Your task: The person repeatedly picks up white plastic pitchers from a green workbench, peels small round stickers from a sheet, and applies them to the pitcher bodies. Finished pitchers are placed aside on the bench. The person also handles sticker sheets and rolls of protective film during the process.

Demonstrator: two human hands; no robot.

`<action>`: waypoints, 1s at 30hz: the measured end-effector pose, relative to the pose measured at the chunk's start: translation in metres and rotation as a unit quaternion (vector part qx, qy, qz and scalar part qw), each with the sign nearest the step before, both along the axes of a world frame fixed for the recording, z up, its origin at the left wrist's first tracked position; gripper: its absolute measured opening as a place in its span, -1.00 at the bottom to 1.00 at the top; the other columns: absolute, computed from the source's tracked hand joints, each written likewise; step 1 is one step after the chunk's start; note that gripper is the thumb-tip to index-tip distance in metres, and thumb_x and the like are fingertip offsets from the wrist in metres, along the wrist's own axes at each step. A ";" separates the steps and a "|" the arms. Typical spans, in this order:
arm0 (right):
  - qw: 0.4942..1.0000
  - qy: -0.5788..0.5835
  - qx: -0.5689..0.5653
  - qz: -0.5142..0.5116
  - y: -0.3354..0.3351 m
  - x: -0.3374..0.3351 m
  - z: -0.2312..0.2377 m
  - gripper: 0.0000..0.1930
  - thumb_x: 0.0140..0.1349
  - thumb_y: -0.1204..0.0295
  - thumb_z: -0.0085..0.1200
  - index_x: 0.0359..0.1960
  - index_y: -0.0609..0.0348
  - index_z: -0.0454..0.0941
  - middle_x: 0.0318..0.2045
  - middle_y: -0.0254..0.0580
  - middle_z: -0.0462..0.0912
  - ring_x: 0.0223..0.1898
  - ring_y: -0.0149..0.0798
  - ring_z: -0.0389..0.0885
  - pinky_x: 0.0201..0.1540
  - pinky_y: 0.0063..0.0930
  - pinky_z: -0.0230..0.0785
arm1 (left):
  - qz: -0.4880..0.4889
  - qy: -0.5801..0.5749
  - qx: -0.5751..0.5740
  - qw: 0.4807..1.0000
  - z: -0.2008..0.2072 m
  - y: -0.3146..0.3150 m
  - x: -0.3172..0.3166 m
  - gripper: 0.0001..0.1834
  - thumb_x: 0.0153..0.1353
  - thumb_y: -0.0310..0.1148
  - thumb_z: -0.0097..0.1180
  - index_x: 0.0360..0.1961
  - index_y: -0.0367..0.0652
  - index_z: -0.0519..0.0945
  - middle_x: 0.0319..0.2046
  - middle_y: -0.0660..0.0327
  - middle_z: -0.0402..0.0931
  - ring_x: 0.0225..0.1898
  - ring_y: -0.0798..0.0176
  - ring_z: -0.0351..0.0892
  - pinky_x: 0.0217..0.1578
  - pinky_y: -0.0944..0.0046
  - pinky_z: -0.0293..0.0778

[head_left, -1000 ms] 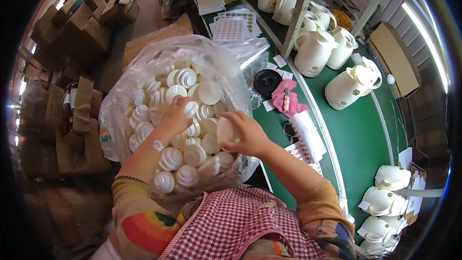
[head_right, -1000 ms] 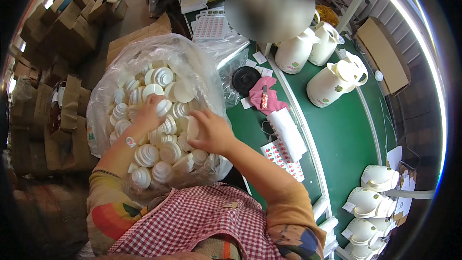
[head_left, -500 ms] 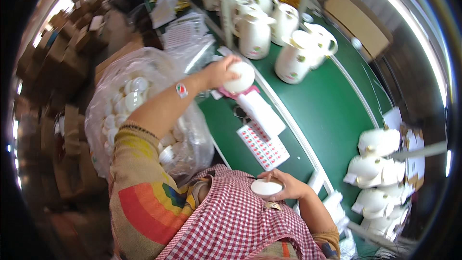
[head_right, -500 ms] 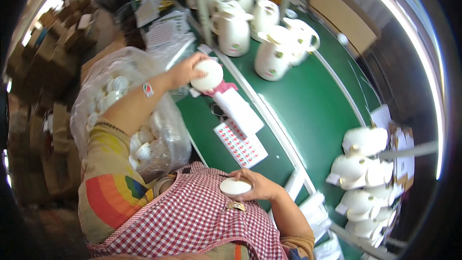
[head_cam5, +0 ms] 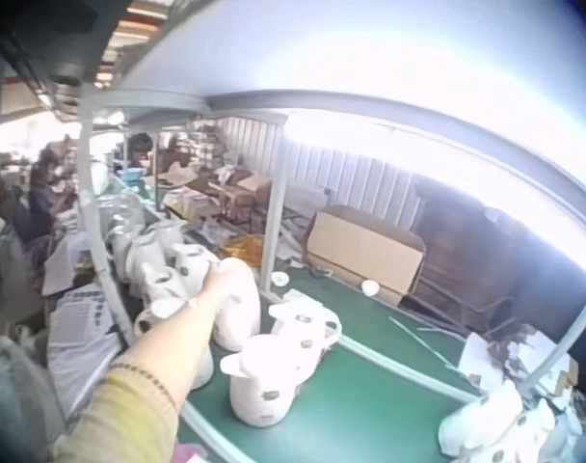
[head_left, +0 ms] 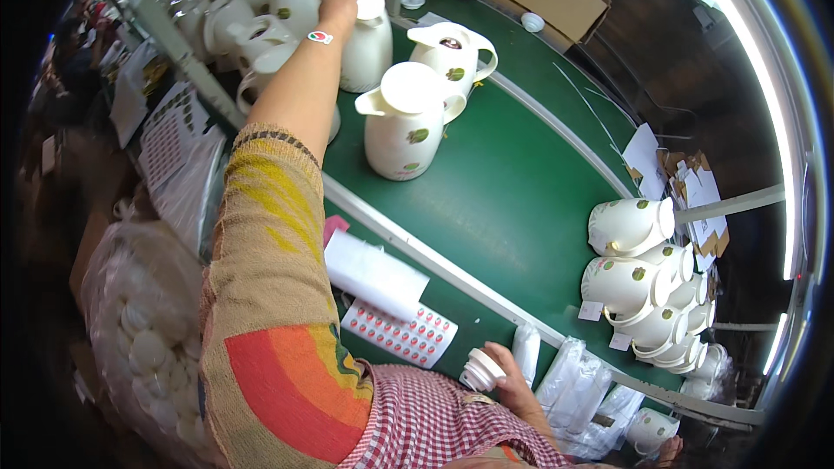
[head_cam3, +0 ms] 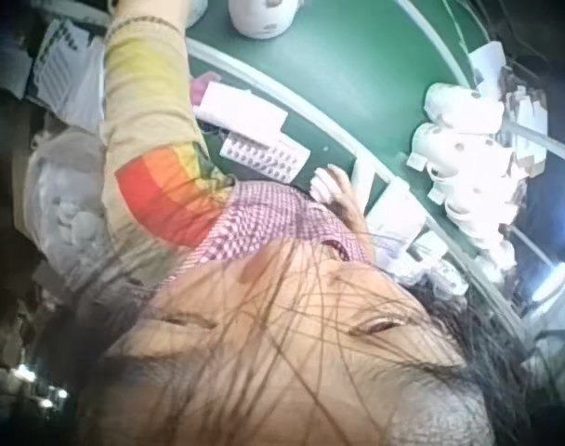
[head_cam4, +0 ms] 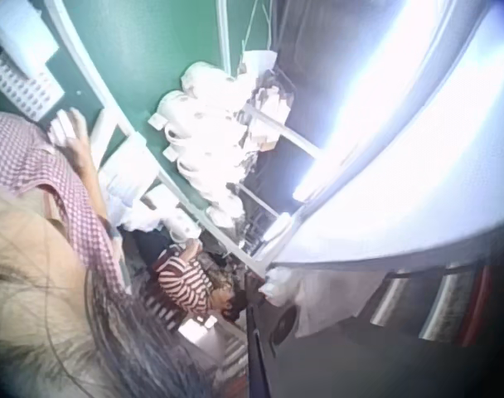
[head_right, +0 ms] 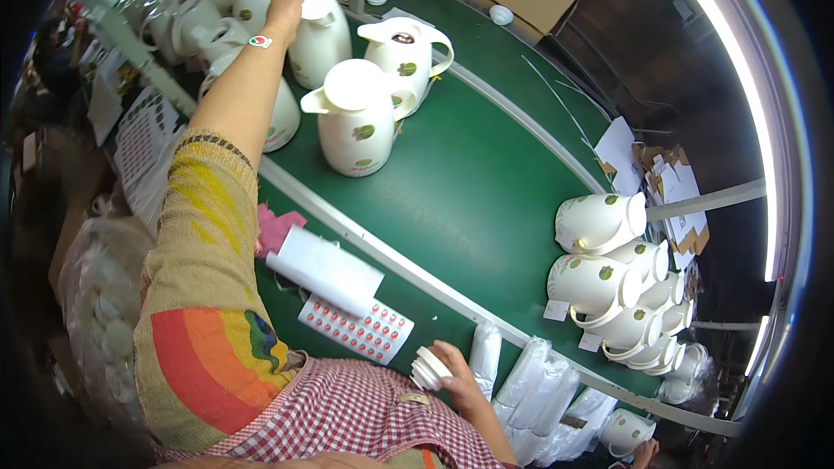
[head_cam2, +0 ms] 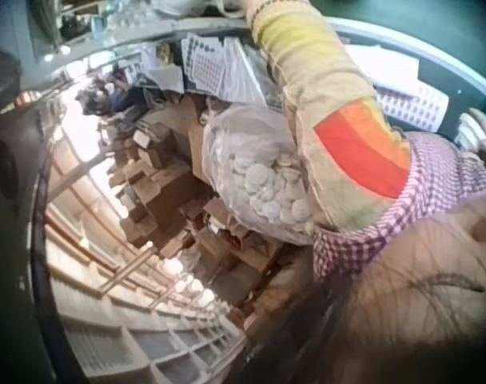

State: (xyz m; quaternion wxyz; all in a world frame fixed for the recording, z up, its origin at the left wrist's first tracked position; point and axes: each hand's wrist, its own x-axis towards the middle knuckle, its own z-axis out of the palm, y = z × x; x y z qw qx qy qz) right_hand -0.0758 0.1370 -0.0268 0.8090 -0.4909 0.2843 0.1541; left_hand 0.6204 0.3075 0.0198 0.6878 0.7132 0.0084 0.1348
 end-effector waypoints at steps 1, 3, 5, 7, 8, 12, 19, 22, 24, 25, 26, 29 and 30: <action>0.999 0.034 0.006 -0.026 0.007 0.005 0.004 0.04 -0.10 -0.15 0.30 0.35 0.13 0.11 0.22 0.02 0.36 0.23 -0.08 0.34 0.27 -0.22 0.17 | 0.005 -0.008 0.018 1.000 -0.004 -0.004 0.014 -0.49 0.16 -0.25 0.19 0.09 -0.27 0.45 0.01 -0.08 0.54 0.04 -0.06 0.54 0.07 0.12 0.41; 0.998 0.057 0.014 -0.019 0.012 0.001 0.002 -0.07 -0.01 0.01 0.24 0.36 0.15 0.09 0.24 0.02 0.31 0.28 -0.10 0.28 0.33 -0.25 0.08 | -0.009 0.011 0.078 0.997 -0.013 -0.005 0.039 -0.44 0.12 -0.18 0.20 0.10 -0.26 0.47 0.02 -0.09 0.54 0.07 -0.10 0.53 0.10 0.10 0.40; 0.998 0.058 -0.006 0.019 0.014 0.009 0.007 -0.16 0.05 0.18 0.15 0.36 0.17 0.08 0.27 0.01 0.25 0.31 -0.12 0.23 0.36 -0.27 0.00 | 0.033 0.097 0.211 0.972 -0.029 -0.007 0.066 -0.31 0.09 -0.12 0.20 0.20 -0.28 0.38 0.13 -0.12 0.45 0.15 -0.10 0.45 0.16 0.09 0.34; 0.997 0.074 0.010 0.032 0.015 0.027 0.014 -0.17 0.05 0.19 0.15 0.36 0.18 0.08 0.27 0.00 0.25 0.32 -0.11 0.22 0.37 -0.26 -0.01 | 0.076 0.145 0.297 0.941 -0.032 0.020 0.092 -0.26 0.11 -0.11 0.18 0.24 -0.32 0.32 0.15 -0.15 0.41 0.18 -0.07 0.43 0.18 0.11 0.33; 0.996 0.083 0.019 0.037 0.015 0.037 0.018 -0.17 0.06 0.20 0.15 0.36 0.19 0.08 0.27 0.00 0.25 0.32 -0.11 0.22 0.37 -0.26 -0.02 | 0.111 0.173 0.338 0.919 -0.030 0.025 0.098 -0.27 0.10 -0.11 0.18 0.23 -0.31 0.34 0.14 -0.15 0.42 0.17 -0.06 0.43 0.18 0.11 0.33; 0.996 0.082 0.010 0.036 0.016 0.062 0.021 -0.19 0.07 0.26 0.17 0.35 0.20 0.10 0.27 -0.01 0.25 0.32 -0.13 0.21 0.37 -0.28 -0.01 | 0.164 -0.194 0.464 0.849 0.043 -0.049 0.012 -0.51 0.08 -0.10 0.21 -0.01 -0.14 0.59 -0.05 0.02 0.58 0.04 0.04 0.54 0.05 0.12 0.43; 0.999 0.044 0.030 0.001 0.001 0.049 -0.019 -0.10 -0.12 0.20 0.27 0.32 0.18 0.16 0.25 -0.11 0.30 0.29 -0.16 0.25 0.35 -0.30 0.01 | -0.280 0.264 0.002 0.923 0.006 -0.247 -0.145 -0.27 0.11 -0.27 0.17 0.23 -0.51 0.27 0.29 -0.23 0.18 0.33 -0.15 0.18 0.28 0.10 0.16; 0.999 -0.012 0.037 -0.036 -0.008 0.040 -0.013 -0.08 -0.13 0.18 0.28 0.32 0.19 0.16 0.29 -0.06 0.27 0.29 -0.15 0.26 0.33 -0.27 0.08 | -0.106 0.226 -0.042 0.967 -0.054 -0.276 -0.113 -0.24 0.18 -0.23 0.16 0.29 -0.44 0.17 0.28 -0.20 0.21 0.32 -0.15 0.19 0.30 0.10 0.11; 0.992 -0.024 0.063 -0.106 -0.014 0.017 -0.019 -0.06 -0.15 0.18 0.31 0.33 0.17 0.17 0.31 0.03 0.24 0.25 -0.10 0.34 0.27 -0.21 0.22 | -0.151 0.182 -0.118 0.964 -0.058 -0.278 -0.115 -0.28 0.23 -0.21 0.14 0.31 -0.32 0.18 0.27 -0.16 0.24 0.30 -0.12 0.23 0.29 0.14 0.14; 0.984 0.002 0.086 -0.158 -0.016 0.001 -0.021 -0.05 -0.17 0.18 0.33 0.33 0.16 0.18 0.30 0.05 0.25 0.23 -0.08 0.37 0.25 -0.20 0.26 | -0.147 0.183 -0.166 0.958 -0.057 -0.281 -0.118 -0.36 0.26 -0.19 0.11 0.26 -0.28 0.24 0.21 -0.12 0.30 0.23 -0.09 0.30 0.25 0.16 0.18; 0.972 0.032 0.105 -0.207 -0.015 -0.009 -0.016 -0.04 -0.19 0.17 0.35 0.33 0.15 0.18 0.29 0.07 0.27 0.20 -0.06 0.40 0.22 -0.18 0.31 | -0.139 0.187 -0.216 0.948 -0.057 -0.280 -0.122 -0.44 0.29 -0.18 0.09 0.22 -0.23 0.29 0.15 -0.09 0.37 0.16 -0.06 0.38 0.21 0.17 0.23; 0.970 -0.021 0.079 -0.229 -0.027 -0.027 -0.027 0.03 -0.20 0.19 0.33 0.38 0.13 0.08 0.25 0.09 0.31 0.20 -0.01 0.40 0.23 -0.17 0.30 | -0.168 0.096 -0.140 0.971 -0.078 -0.278 -0.152 -0.75 0.39 -0.24 -0.11 -0.13 -0.23 0.35 -0.39 0.15 0.48 -0.29 0.17 0.48 -0.11 0.13 0.38; 0.968 -0.050 0.068 -0.237 -0.027 -0.032 -0.033 0.03 -0.18 0.19 0.31 0.40 0.13 0.04 0.24 0.09 0.31 0.22 -0.01 0.39 0.24 -0.17 0.27 | -0.177 0.090 -0.142 0.970 -0.077 -0.276 -0.180 -0.78 0.39 -0.27 -0.14 -0.17 -0.23 0.36 -0.49 0.19 0.46 -0.38 0.20 0.49 -0.20 0.16 0.42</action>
